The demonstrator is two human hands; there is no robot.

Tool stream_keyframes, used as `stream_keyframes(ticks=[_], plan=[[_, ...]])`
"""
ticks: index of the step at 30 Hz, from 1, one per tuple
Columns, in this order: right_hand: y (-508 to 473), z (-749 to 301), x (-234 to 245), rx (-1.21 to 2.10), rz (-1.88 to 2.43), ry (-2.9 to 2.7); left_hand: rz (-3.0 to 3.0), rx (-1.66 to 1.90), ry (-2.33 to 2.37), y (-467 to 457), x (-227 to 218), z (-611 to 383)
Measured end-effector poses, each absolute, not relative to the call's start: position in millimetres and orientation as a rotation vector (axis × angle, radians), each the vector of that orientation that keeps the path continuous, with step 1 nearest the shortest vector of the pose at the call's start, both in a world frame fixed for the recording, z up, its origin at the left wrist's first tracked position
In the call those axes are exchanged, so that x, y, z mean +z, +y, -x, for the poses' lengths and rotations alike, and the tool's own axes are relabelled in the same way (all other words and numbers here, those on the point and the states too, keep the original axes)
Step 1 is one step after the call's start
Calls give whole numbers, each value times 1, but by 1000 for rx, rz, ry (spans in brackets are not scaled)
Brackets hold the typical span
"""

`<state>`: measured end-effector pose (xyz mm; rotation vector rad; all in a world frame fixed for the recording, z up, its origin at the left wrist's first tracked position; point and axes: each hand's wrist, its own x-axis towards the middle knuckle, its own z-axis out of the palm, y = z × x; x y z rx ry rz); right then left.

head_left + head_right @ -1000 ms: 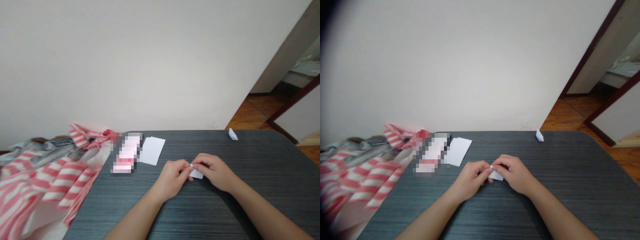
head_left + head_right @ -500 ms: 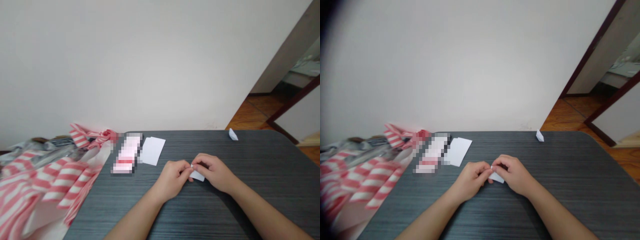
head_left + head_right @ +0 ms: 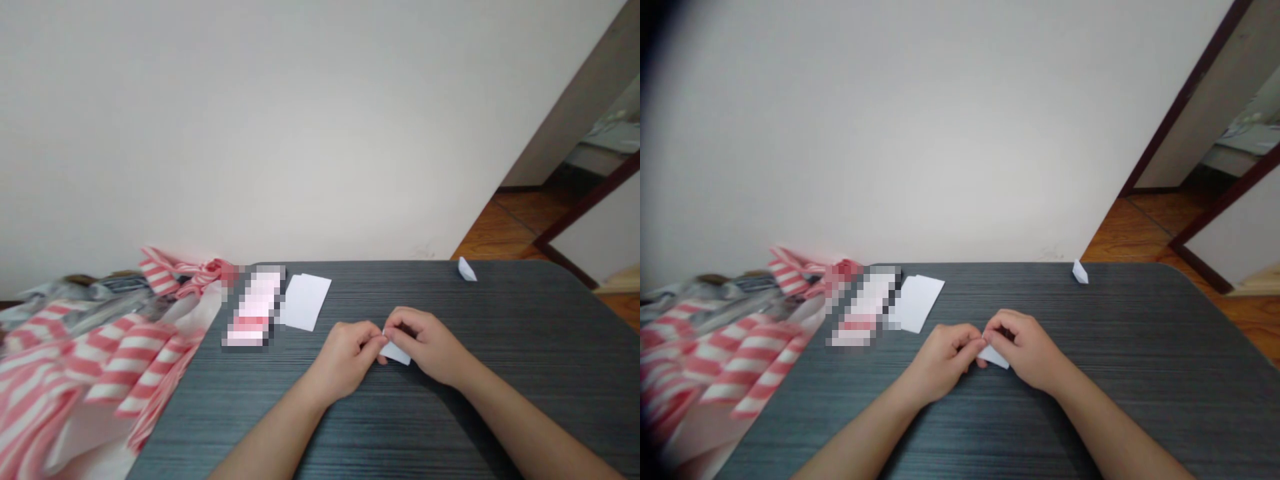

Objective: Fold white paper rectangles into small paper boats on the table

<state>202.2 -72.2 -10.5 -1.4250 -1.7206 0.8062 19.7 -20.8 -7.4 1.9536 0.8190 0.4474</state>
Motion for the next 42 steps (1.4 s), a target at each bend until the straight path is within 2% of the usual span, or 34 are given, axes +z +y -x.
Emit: stream_keyframes(ticks=[42], plan=[[-73,-210,-5,842,1528,-1664,-1742,489,857,-21,-11,-20]])
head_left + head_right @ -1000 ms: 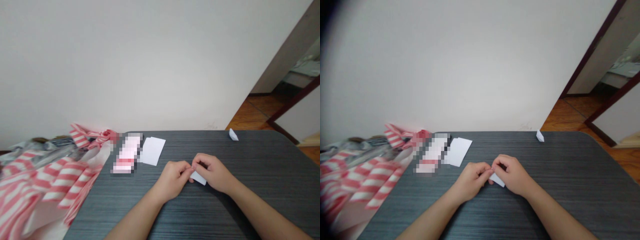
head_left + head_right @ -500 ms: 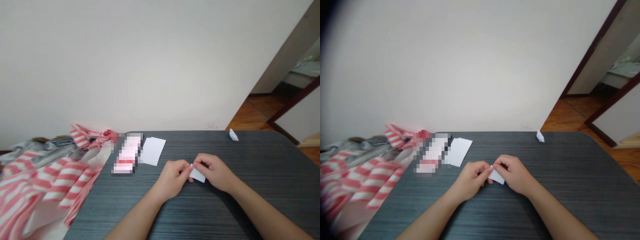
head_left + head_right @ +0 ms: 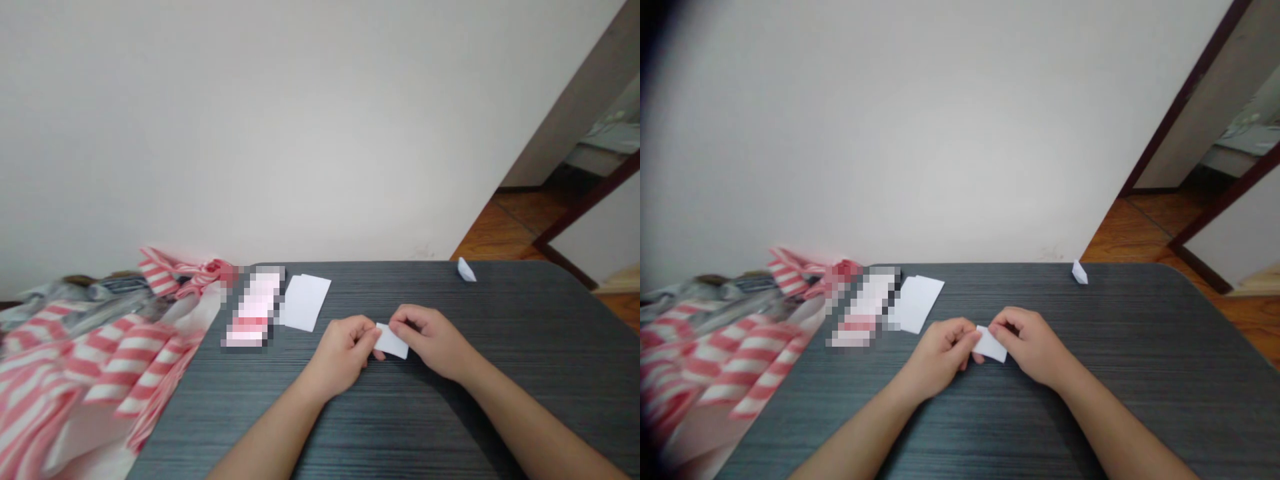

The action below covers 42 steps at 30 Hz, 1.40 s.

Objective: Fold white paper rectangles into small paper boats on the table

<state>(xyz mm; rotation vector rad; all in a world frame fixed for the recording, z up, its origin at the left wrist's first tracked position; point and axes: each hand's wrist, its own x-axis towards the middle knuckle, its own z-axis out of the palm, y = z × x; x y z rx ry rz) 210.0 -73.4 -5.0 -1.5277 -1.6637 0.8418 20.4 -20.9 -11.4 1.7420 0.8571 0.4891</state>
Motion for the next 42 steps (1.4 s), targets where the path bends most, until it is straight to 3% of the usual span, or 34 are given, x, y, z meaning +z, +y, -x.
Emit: stream_keyframes(ticks=[42], plan=[[-78,-217,0,854,1594,-1690,-1515,549,844,-19,-15,-20]])
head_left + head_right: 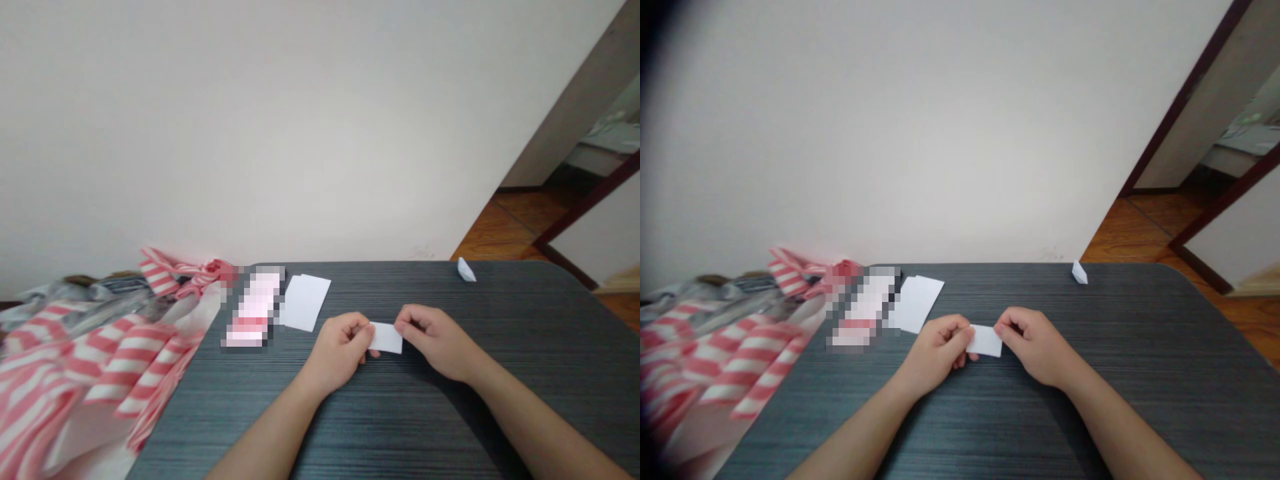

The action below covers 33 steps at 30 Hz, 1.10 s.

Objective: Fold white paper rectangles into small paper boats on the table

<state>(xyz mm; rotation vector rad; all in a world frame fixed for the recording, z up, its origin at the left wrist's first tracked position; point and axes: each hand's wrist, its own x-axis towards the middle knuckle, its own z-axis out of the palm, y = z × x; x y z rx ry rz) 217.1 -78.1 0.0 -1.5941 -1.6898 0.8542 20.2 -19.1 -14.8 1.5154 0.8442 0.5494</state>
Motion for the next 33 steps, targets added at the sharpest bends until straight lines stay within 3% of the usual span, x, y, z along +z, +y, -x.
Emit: stream_keyframes(ticks=[33], plan=[[-78,-215,-4,897,1584,-1655,-1450,524,832,-17,-21,-22]])
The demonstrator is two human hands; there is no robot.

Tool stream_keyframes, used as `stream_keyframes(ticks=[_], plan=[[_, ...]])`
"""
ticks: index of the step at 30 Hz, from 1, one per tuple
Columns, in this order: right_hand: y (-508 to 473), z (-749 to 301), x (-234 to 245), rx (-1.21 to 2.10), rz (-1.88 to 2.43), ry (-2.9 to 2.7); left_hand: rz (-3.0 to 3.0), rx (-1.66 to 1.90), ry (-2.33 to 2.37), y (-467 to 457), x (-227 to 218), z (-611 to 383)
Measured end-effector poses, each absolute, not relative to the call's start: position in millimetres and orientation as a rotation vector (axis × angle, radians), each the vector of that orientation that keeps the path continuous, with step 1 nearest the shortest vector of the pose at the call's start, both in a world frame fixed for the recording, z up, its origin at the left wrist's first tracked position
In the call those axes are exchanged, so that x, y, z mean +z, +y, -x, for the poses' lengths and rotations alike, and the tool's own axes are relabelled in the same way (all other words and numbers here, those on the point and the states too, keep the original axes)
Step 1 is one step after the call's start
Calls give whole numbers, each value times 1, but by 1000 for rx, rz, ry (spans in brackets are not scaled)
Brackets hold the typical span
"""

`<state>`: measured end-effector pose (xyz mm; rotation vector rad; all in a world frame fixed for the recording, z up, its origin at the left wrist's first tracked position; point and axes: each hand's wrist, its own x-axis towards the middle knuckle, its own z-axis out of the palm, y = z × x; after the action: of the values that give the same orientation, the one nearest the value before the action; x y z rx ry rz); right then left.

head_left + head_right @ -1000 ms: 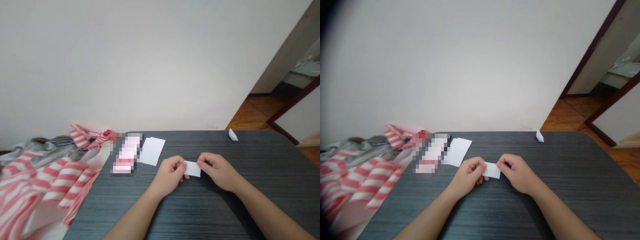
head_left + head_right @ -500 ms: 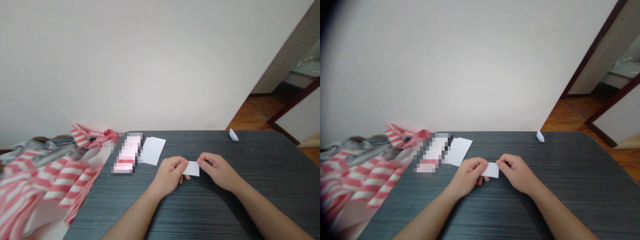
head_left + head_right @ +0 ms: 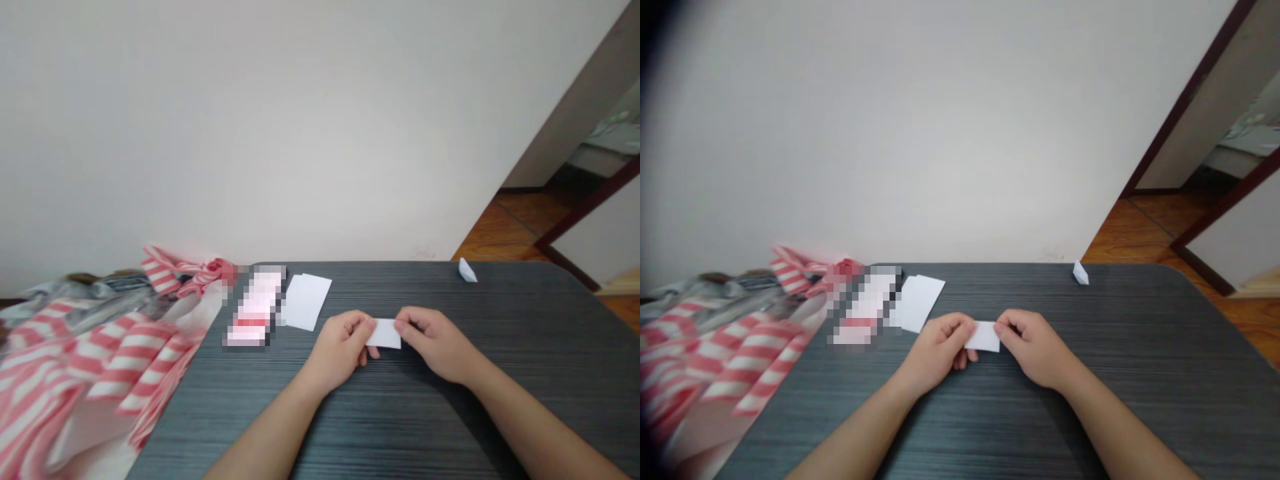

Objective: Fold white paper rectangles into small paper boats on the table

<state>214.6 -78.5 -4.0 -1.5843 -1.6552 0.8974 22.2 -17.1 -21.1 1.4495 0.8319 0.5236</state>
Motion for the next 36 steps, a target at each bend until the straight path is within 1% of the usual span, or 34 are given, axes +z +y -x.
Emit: stream_keyframes(ticks=[10,18,25,36], plan=[[-78,-217,-7,862,1571,-1630,-1549,526,870,-18,-23,-20],[-80,-215,-6,905,1515,-1705,-1498,563,782,-18,-21,-21],[-80,-209,-6,913,1502,-1730,-1650,512,841,-18,-17,-19],[-77,-200,2,812,1493,-1794,-1838,502,840,-19,-7,-19]])
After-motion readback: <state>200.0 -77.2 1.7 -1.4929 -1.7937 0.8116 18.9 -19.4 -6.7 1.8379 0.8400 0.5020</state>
